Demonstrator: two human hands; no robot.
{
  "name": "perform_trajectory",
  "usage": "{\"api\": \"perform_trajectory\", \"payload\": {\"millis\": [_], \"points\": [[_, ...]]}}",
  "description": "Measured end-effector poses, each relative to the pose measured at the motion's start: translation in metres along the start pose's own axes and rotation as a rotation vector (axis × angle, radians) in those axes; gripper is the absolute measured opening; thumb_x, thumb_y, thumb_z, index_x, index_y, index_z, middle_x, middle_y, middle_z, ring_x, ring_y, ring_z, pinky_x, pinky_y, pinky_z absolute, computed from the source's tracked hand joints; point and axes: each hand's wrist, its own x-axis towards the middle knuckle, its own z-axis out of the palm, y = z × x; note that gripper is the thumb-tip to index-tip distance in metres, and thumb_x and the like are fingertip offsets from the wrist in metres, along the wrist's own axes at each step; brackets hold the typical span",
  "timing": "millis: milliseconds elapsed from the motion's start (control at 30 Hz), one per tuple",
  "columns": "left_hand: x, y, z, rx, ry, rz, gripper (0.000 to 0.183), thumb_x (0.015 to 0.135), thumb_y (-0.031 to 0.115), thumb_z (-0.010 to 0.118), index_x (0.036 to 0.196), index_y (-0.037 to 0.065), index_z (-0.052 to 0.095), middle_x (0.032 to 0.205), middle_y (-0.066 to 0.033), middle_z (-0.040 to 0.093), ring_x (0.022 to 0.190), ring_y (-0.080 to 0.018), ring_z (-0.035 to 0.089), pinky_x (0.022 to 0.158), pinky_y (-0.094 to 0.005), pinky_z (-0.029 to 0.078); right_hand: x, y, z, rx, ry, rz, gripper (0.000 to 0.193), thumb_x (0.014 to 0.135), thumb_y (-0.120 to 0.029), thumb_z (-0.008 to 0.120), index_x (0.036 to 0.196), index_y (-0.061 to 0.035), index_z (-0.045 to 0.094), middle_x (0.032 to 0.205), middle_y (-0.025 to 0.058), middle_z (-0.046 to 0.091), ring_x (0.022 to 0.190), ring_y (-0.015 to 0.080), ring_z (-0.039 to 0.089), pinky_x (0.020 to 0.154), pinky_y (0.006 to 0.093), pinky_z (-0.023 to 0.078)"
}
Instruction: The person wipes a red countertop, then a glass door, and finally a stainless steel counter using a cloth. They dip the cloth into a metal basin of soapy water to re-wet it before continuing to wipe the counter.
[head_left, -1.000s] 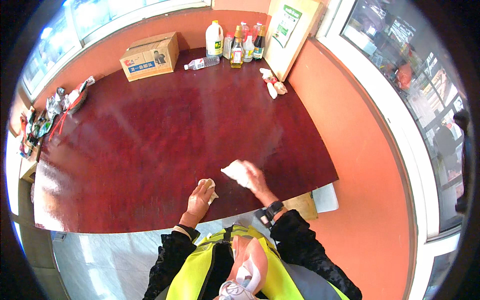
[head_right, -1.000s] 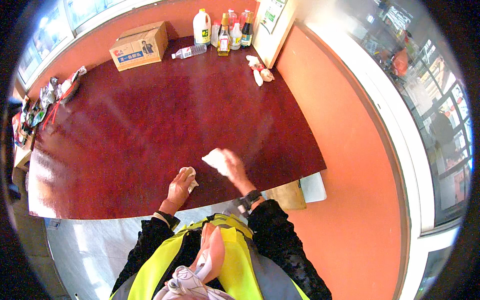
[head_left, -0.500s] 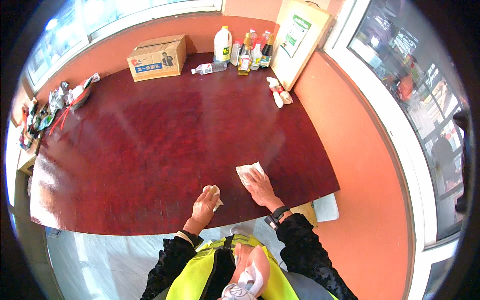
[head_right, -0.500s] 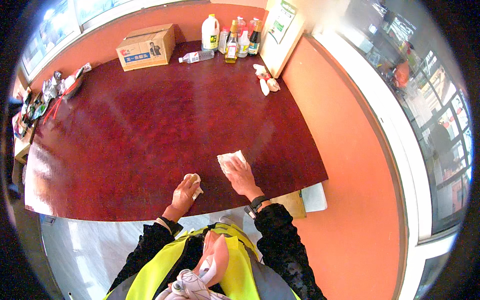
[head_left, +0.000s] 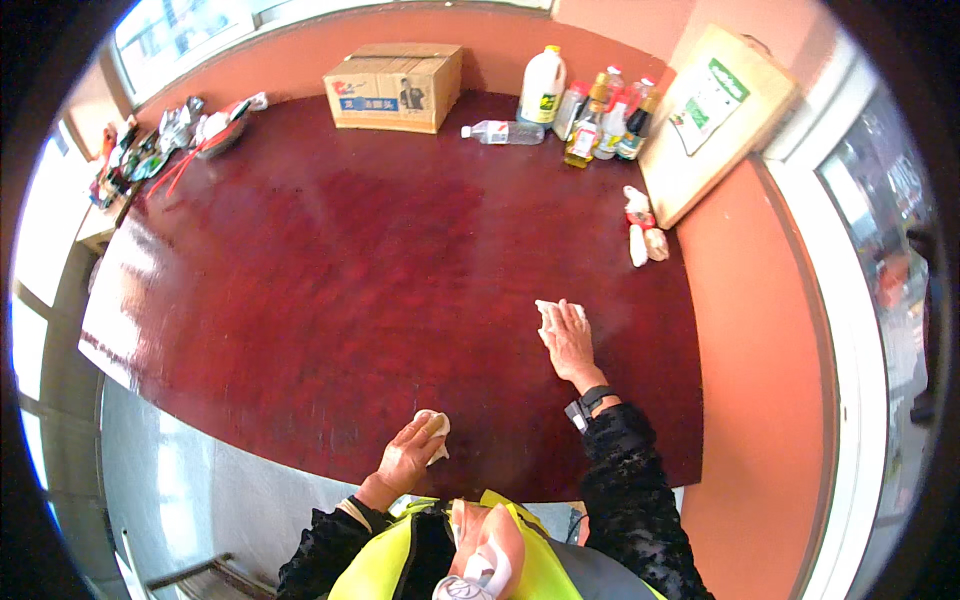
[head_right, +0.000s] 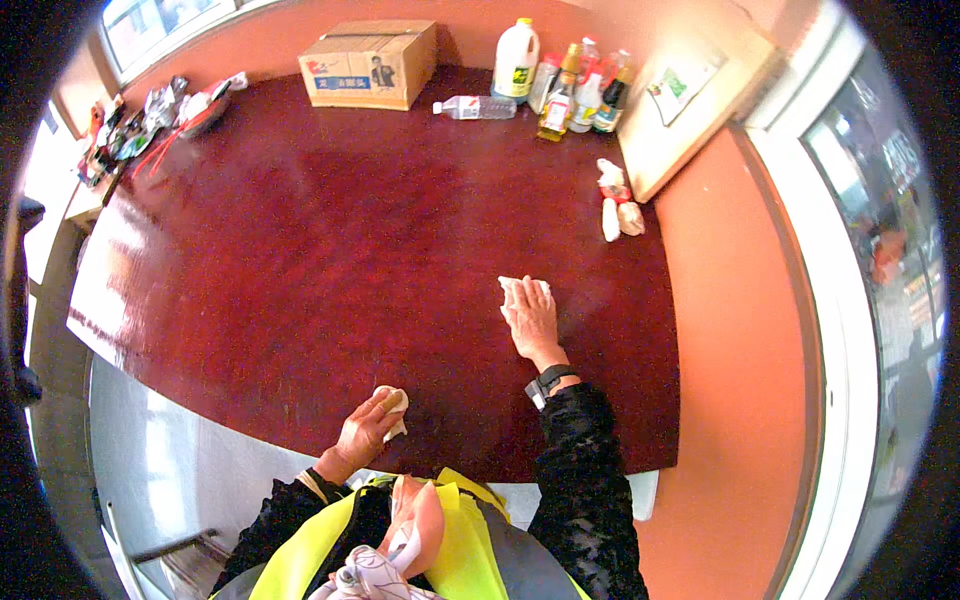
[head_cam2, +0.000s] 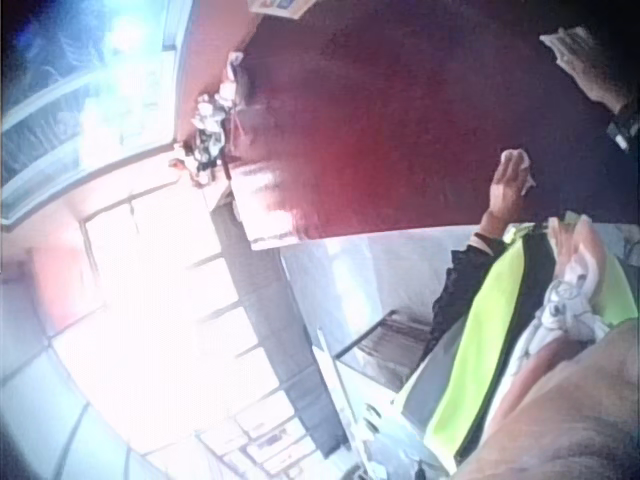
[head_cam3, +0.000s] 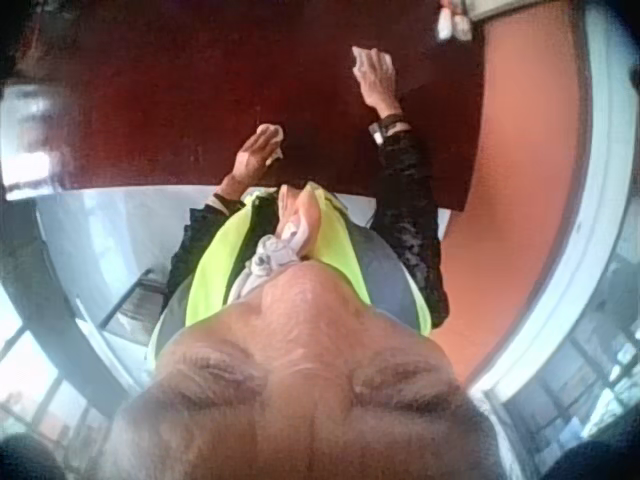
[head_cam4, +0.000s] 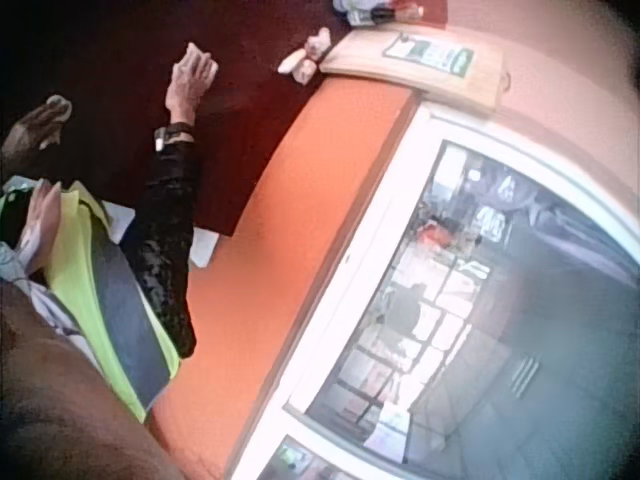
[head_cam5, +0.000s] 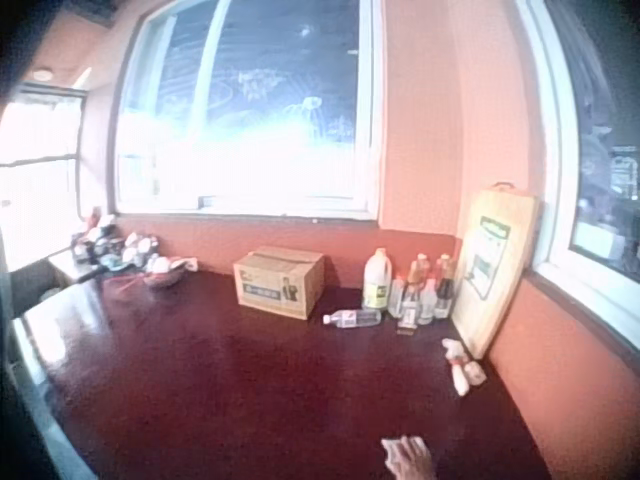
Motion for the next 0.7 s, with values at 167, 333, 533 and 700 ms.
{"api": "perform_trajectory", "payload": {"millis": [167, 333, 533, 700], "points": [[0.005, 0.011, -0.004, -0.034, -0.002, -0.094, 0.038, 0.076, 0.007, 0.073, 0.113, 0.008, 0.068, 0.139, -0.012, 0.057, 0.132, -0.0361, 0.051, 0.105, -0.0453, 0.049, 0.007, 0.024, 0.035, 0.158, 0.125, 0.054, 0.04, 0.095, -0.017, 0.061, 0.133, -0.0084, 0.054, 0.133, 0.0156, 0.058, 0.126, 0.0359, 0.051, 0.109, 0.0496, 0.037], [0.008, 0.015, 0.0, 0.012, 0.011, -0.138, 0.036, 0.075, 0.008, 0.074, 0.111, 0.008, 0.069, 0.14, -0.0113, 0.056, 0.133, -0.0347, 0.051, 0.106, -0.0451, 0.048, 0.059, 0.042, 0.053, 0.852, 0.245, 0.271, 0.023, 0.102, -0.011, 0.048, 0.104, -0.0033, 0.069, 0.1, 0.0144, 0.069, 0.099, 0.0245, 0.066, 0.096, 0.0351, 0.049], [0.008, 0.025, 0.004, 0.047, -0.001, -0.218, 0.039, 0.076, 0.009, 0.073, 0.114, 0.006, 0.068, 0.141, -0.012, 0.055, 0.135, -0.0338, 0.049, 0.11, -0.0437, 0.045, 0.207, 0.052, 0.105, 1.169, 0.335, 0.39, 0.036, 0.104, -0.022, 0.042, 0.09, -0.002, 0.069, 0.093, 0.0123, 0.072, 0.095, 0.0277, 0.067, 0.092, 0.0373, 0.049], [0.008, 0.027, 0.009, 0.08, 0.044, -0.265, 0.036, 0.079, 0.015, 0.072, 0.114, 0.009, 0.069, 0.142, -0.011, 0.055, 0.134, -0.0323, 0.05, 0.11, -0.0431, 0.045, 0.218, 0.002, 0.144, 0.461, 0.214, 0.142, 0.019, 0.093, -0.009, 0.052, 0.109, -0.0044, 0.062, 0.106, 0.0134, 0.065, 0.104, 0.0318, 0.062, 0.088, 0.0397, 0.049]]}}
